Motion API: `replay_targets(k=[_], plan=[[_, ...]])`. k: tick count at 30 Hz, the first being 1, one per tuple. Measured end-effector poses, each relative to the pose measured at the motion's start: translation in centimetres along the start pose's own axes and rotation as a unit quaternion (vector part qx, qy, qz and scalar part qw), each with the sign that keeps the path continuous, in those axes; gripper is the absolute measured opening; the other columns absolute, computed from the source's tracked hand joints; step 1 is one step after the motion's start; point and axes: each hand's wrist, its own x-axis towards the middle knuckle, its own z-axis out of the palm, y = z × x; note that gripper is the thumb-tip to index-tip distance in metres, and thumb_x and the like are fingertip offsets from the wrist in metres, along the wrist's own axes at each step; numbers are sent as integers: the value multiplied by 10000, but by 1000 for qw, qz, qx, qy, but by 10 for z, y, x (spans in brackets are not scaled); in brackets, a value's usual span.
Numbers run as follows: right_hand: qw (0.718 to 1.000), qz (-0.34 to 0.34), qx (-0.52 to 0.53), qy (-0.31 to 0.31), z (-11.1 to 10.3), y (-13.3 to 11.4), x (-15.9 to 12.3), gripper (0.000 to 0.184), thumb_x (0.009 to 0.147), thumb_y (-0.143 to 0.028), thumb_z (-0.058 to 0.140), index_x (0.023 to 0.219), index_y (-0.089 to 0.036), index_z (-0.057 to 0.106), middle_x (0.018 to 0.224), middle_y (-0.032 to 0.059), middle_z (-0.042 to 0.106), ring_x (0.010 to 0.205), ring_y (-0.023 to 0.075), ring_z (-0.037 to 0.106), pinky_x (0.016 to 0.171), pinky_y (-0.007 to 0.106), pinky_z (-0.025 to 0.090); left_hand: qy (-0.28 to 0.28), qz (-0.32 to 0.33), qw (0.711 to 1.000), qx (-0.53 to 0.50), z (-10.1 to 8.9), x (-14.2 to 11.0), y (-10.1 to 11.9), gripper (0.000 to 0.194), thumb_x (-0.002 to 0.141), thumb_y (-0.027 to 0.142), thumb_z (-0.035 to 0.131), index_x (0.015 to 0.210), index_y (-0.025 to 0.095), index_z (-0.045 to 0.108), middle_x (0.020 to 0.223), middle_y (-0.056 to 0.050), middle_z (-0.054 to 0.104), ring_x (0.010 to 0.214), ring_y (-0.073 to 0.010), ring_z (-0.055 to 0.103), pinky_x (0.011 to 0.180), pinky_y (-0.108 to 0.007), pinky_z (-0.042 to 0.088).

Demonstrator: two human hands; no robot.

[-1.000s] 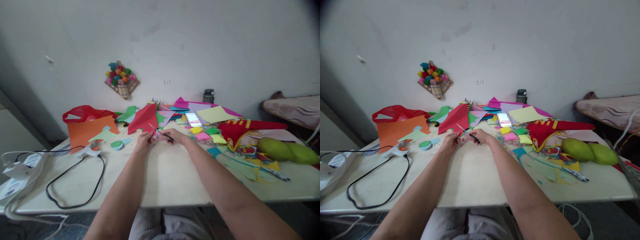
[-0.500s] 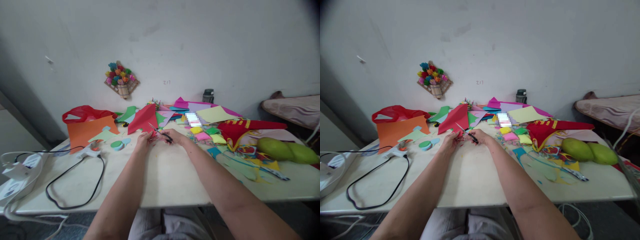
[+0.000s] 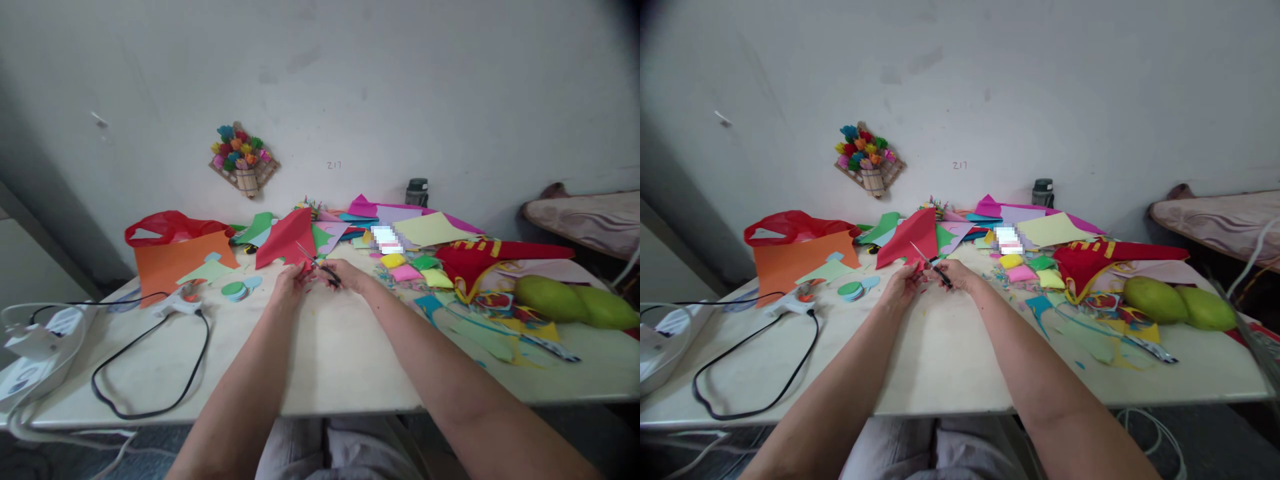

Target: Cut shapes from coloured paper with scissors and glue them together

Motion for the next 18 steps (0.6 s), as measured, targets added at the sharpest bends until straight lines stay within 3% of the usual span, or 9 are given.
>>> replay_targets(k=[18], plan=[[1000, -10, 13, 6, 6, -1, 0, 223, 724, -350, 615, 732, -159, 501, 457, -76, 472, 322, 43, 405, 296, 159, 228, 37, -6, 999, -30, 3, 1, -2, 104, 724, 46, 568, 658, 101, 626, 649, -54, 657, 553, -107, 601, 569, -213, 501]])
